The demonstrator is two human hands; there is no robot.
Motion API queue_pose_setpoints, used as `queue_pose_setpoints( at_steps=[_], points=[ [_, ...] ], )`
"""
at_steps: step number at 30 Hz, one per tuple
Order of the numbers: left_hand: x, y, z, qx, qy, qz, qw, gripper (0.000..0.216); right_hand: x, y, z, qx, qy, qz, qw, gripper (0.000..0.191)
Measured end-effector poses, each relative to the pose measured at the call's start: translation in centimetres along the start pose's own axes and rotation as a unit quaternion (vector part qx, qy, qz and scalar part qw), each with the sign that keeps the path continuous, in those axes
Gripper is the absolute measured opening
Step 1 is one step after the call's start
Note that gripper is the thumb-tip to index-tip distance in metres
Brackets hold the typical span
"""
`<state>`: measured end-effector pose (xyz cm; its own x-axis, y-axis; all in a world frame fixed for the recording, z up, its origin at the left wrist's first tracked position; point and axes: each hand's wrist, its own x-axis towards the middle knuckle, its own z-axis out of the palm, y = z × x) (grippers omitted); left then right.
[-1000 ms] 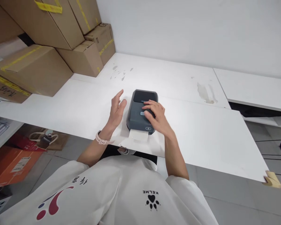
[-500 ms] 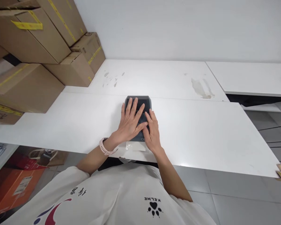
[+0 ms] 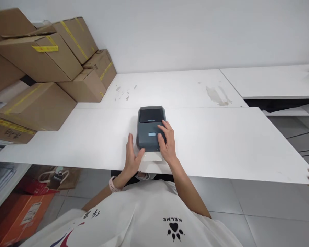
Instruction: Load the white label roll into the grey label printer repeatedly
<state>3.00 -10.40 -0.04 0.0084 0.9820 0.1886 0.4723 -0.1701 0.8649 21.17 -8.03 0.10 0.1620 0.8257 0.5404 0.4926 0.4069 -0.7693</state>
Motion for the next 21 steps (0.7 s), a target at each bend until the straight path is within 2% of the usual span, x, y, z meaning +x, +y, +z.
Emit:
queue_pose_setpoints(
  at_steps=[1, 3, 5, 6, 8, 10, 12, 15, 18, 21],
  points=[
    [-1.1, -0.7, -0.4, -0.036, -0.003, -0.060, 0.998, 0.066, 0.0, -0.1, 0.0, -0.008, 0.002, -0.020, 1.000, 0.033],
    [-2.4, -1.5, -1.0, -0.107, -0.100, -0.174, 0.974, 0.048, 0.1, -0.2, 0.0, -0.016, 0.007, -0.057, 0.998, 0.029],
    [-2.4, -1.3, -1.3, -0.193, -0.208, -0.256, 0.924, 0.052, 0.2, -0.1, 0.0, -0.015, 0.013, -0.070, 0.997, 0.027],
    [-2.1, -0.9, -1.4, -0.239, -0.248, -0.282, 0.895, 0.055, 0.2, -0.1, 0.0, -0.015, 0.015, -0.068, 0.997, 0.026],
    [-1.3, 0.2, -1.4, -0.312, -0.290, -0.314, 0.849, 0.058, 0.1, 0.0, 0.1, -0.016, 0.017, -0.056, 0.998, 0.026],
    [-0.7, 1.4, -1.4, -0.344, -0.315, -0.335, 0.819, 0.066, 0.0, -0.1, 0.1, -0.018, 0.018, -0.044, 0.999, 0.026],
    [-0.5, 2.3, -1.3, -0.344, -0.341, -0.343, 0.805, 0.074, 0.0, -0.1, 0.1, -0.019, 0.019, -0.035, 0.999, 0.026],
    [-0.7, 2.6, -0.9, -0.336, -0.333, -0.311, 0.825, 0.073, 0.0, -0.1, 0.1, -0.015, 0.022, -0.041, 0.999, 0.026],
    [-0.8, 1.9, -0.1, -0.287, -0.281, -0.261, 0.878, 0.063, -0.1, 0.4, 0.0, -0.016, 0.019, -0.050, 0.998, 0.028],
    [-0.8, 1.0, 0.2, -0.202, -0.266, -0.211, 0.919, 0.057, -0.5, 0.8, -0.1, -0.043, 0.006, -0.072, 0.996, 0.034]
  ],
)
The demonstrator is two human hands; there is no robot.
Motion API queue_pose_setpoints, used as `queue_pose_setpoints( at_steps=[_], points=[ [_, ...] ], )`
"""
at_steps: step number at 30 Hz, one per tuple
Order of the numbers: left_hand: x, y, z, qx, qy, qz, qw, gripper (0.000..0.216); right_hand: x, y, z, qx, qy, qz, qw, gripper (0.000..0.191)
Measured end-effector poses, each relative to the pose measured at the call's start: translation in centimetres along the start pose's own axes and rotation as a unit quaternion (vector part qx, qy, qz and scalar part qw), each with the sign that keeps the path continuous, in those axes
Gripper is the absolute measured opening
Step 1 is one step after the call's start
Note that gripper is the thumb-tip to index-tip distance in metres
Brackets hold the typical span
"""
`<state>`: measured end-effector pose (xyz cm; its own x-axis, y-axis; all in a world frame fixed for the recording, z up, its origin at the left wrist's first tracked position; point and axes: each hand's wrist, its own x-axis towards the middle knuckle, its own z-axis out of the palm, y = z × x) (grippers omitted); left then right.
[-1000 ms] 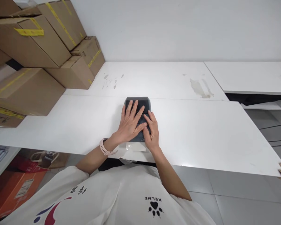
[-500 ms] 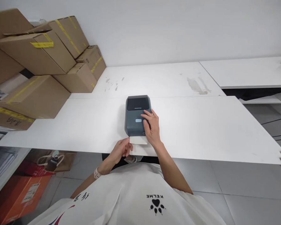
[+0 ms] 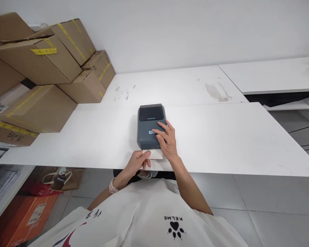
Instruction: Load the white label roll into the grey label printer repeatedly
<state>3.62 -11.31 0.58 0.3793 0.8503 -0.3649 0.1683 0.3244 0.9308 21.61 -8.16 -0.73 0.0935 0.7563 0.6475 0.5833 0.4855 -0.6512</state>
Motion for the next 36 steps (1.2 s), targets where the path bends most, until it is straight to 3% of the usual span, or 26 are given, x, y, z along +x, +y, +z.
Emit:
queue_pose_setpoints(
  at_steps=[3, 5, 9, 11, 14, 17, 22, 26, 30, 33, 36],
  points=[
    [-0.3, 0.0, -0.7, 0.084, 0.007, 0.005, 0.996, 0.056, -0.1, -0.1, -0.4, -0.079, -0.020, -0.029, 0.996, 0.035],
    [-0.7, 0.3, -1.3, 0.125, 0.046, 0.016, 0.991, 0.057, 0.1, -0.4, -0.7, -0.138, -0.038, -0.038, 0.989, 0.029],
    [-1.1, 0.6, -2.0, 0.126, 0.258, 0.126, 0.950, 0.048, 0.6, -1.0, -0.8, -0.150, -0.069, -0.033, 0.986, 0.022],
    [-0.9, 0.3, -1.9, 0.120, 0.310, 0.176, 0.926, 0.037, 0.0, -1.0, -0.5, -0.110, -0.059, -0.015, 0.992, 0.025],
    [-0.4, -0.4, -1.4, 0.130, 0.239, 0.180, 0.945, 0.066, -2.3, -0.6, 0.3, -0.017, -0.004, 0.063, 0.998, 0.046],
    [-0.3, -1.2, -0.8, 0.132, 0.162, 0.148, 0.967, 0.074, -4.8, -0.5, 0.8, 0.055, 0.015, 0.159, 0.986, 0.061],
    [-0.3, -1.4, -0.7, 0.125, 0.169, 0.172, 0.962, 0.068, -5.5, -1.2, 0.0, 0.068, 0.004, 0.181, 0.981, 0.058],
    [0.8, 1.0, -1.7, 0.126, 0.195, 0.249, 0.940, 0.066, -2.3, -1.5, -1.1, 0.042, 0.007, 0.117, 0.992, 0.063],
    [4.1, 4.5, -3.7, 0.147, 0.250, 0.279, 0.915, 0.060, 4.6, -1.3, -1.0, -0.011, 0.028, 0.037, 0.999, 0.070],
    [6.8, 5.8, -5.2, 0.213, 0.288, 0.207, 0.910, 0.057, 10.7, -0.8, -0.1, -0.021, 0.064, 0.022, 0.997, 0.072],
    [8.3, 6.0, -5.9, 0.304, 0.249, 0.093, 0.915, 0.065, 16.0, 0.5, 1.1, -0.023, 0.067, 0.016, 0.997, 0.072]
  ],
)
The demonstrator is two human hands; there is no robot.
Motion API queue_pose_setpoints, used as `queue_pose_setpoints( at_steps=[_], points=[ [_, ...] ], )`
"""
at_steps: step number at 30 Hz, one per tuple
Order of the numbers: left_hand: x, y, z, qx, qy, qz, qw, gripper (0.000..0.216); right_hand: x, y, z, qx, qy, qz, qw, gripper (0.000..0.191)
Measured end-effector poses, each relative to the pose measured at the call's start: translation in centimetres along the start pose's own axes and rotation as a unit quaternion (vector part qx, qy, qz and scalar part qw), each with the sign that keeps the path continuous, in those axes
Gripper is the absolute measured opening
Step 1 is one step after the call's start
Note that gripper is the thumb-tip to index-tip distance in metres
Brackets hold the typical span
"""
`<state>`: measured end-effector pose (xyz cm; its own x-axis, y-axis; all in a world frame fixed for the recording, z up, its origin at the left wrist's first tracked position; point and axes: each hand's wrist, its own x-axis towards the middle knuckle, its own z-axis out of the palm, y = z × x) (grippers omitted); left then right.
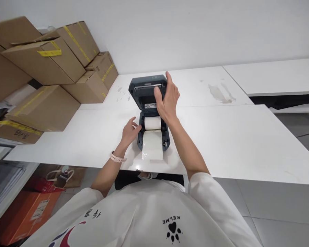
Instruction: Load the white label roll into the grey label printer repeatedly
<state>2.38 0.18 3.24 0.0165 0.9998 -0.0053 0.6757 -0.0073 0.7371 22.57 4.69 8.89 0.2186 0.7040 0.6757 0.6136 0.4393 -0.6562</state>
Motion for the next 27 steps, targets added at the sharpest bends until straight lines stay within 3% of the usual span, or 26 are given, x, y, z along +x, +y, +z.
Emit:
queue_pose_setpoints(
  at_steps=[3, 6, 9, 11, 12, 14, 16, 18, 20, 23, 27],
  points=[
    [0.2, 0.3, 0.1, 0.062, -0.086, -0.023, 0.994, 0.065, 3.8, 1.6, 1.4, -0.032, -0.031, 0.005, 0.999, 0.070],
    [0.3, 1.0, 0.3, 0.120, -0.099, -0.026, 0.988, 0.060, 5.7, 2.4, 1.6, -0.086, -0.061, 0.013, 0.994, 0.072],
    [0.6, 1.4, 0.6, 0.134, -0.095, -0.043, 0.985, 0.058, 4.7, 1.5, 0.3, -0.119, -0.030, -0.024, 0.992, 0.071],
    [0.9, 1.4, 0.9, 0.134, -0.092, -0.049, 0.986, 0.055, 2.6, 0.6, -0.7, -0.115, -0.024, -0.063, 0.991, 0.060],
    [1.0, 1.4, 1.0, 0.137, -0.089, -0.049, 0.985, 0.054, 1.4, 0.3, -1.1, -0.109, -0.059, -0.078, 0.989, 0.052],
    [1.1, 1.3, 1.2, 0.144, -0.086, -0.047, 0.985, 0.052, -0.9, 0.0, -1.2, -0.114, -0.224, -0.092, 0.964, 0.041],
    [1.1, 1.3, 1.2, 0.147, -0.084, -0.048, 0.984, 0.050, -2.5, 0.2, -0.3, -0.164, -0.422, -0.085, 0.888, 0.045],
    [1.0, 1.2, 1.2, 0.143, -0.081, -0.053, 0.985, 0.049, -3.3, 0.6, 1.2, -0.225, -0.523, -0.068, 0.819, 0.062],
    [1.0, 1.2, 1.2, 0.132, -0.080, -0.059, 0.986, 0.048, -3.4, 0.8, 2.7, -0.258, -0.536, -0.057, 0.802, 0.068],
    [1.0, 0.8, 1.2, 0.111, -0.082, -0.056, 0.989, 0.050, -2.4, 0.7, 2.7, -0.235, -0.536, -0.059, 0.809, 0.067],
    [1.1, 0.4, 1.4, 0.089, -0.081, -0.049, 0.992, 0.056, -0.9, 0.3, -2.7, -0.019, -0.526, -0.042, 0.849, 0.070]
  ],
)
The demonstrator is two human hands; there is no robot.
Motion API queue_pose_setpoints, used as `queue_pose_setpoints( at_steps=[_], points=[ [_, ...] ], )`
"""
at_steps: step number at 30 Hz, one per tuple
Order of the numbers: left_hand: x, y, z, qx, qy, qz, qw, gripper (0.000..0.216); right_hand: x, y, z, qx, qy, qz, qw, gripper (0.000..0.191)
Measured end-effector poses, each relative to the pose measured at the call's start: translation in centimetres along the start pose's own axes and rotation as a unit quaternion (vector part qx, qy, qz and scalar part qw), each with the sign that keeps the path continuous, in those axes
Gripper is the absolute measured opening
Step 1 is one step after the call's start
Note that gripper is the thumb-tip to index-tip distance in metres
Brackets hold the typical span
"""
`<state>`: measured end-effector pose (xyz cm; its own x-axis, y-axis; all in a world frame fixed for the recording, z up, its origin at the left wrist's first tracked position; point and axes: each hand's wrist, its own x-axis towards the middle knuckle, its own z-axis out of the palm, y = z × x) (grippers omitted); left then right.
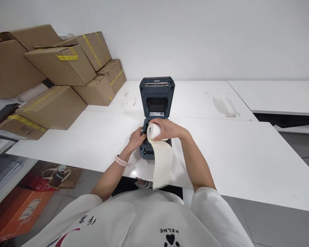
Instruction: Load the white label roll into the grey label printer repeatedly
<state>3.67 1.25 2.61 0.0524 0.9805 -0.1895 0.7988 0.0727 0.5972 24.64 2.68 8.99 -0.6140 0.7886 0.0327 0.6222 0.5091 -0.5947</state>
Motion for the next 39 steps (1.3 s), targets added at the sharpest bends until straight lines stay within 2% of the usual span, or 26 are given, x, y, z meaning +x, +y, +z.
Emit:
queue_pose_setpoints(
  at_steps=[2, 4, 6, 9, 12, 15, 17, 20, 24, 26, 30, 33, 36, 39],
  points=[
    [0.0, -0.1, 0.1, -0.012, 0.001, 0.004, 1.000, 0.056, -3.4, 0.8, -1.7, 0.101, 0.060, -0.015, 0.993, 0.072],
    [0.0, -0.2, 0.1, -0.025, 0.001, 0.006, 1.000, 0.056, -6.7, 2.7, -2.4, 0.177, 0.153, 0.014, 0.972, 0.076],
    [-0.1, -0.2, 0.2, -0.036, 0.001, 0.008, 0.999, 0.055, -9.2, 5.8, -1.8, 0.242, 0.254, 0.069, 0.934, 0.081],
    [0.0, -0.2, 0.3, -0.048, 0.002, 0.011, 0.999, 0.055, -10.9, 11.3, 0.5, 0.316, 0.358, 0.120, 0.871, 0.084],
    [0.0, -0.2, 0.3, -0.055, 0.007, 0.004, 0.998, 0.055, -11.1, 15.5, 3.1, 0.374, 0.380, 0.153, 0.832, 0.088],
    [0.0, -0.3, 0.4, -0.065, 0.006, 0.000, 0.998, 0.056, -11.2, 17.1, 4.6, 0.400, 0.374, 0.172, 0.819, 0.095],
    [0.0, -0.5, 0.5, -0.079, 0.009, 0.003, 0.997, 0.057, -11.4, 17.4, 5.0, 0.391, 0.344, 0.184, 0.834, 0.107],
    [0.2, -1.0, 1.0, -0.117, 0.019, 0.011, 0.993, 0.057, -11.4, 17.6, 5.5, 0.317, 0.323, 0.211, 0.866, 0.118],
    [0.3, -1.2, 1.5, -0.148, 0.029, 0.002, 0.989, 0.058, -10.7, 18.0, 6.4, 0.214, 0.363, 0.260, 0.869, 0.096],
    [0.3, -1.2, 1.6, -0.149, 0.032, -0.009, 0.988, 0.059, -10.4, 18.1, 6.6, 0.198, 0.364, 0.275, 0.868, 0.086],
    [0.3, -0.9, 1.5, -0.141, 0.027, -0.011, 0.990, 0.057, -10.6, 17.5, 6.2, 0.193, 0.352, 0.278, 0.872, 0.079],
    [0.3, -0.8, 1.4, -0.138, 0.025, -0.017, 0.990, 0.057, -10.9, 15.9, 5.5, 0.238, 0.346, 0.266, 0.868, 0.073],
    [0.3, -0.7, 1.3, -0.128, 0.021, -0.018, 0.991, 0.057, -10.3, 12.9, 4.5, 0.312, 0.323, 0.225, 0.865, 0.069],
    [0.1, -0.6, 1.2, -0.115, 0.014, -0.007, 0.993, 0.056, -8.5, 8.7, 3.4, 0.313, 0.277, 0.150, 0.896, 0.069]
  ],
)
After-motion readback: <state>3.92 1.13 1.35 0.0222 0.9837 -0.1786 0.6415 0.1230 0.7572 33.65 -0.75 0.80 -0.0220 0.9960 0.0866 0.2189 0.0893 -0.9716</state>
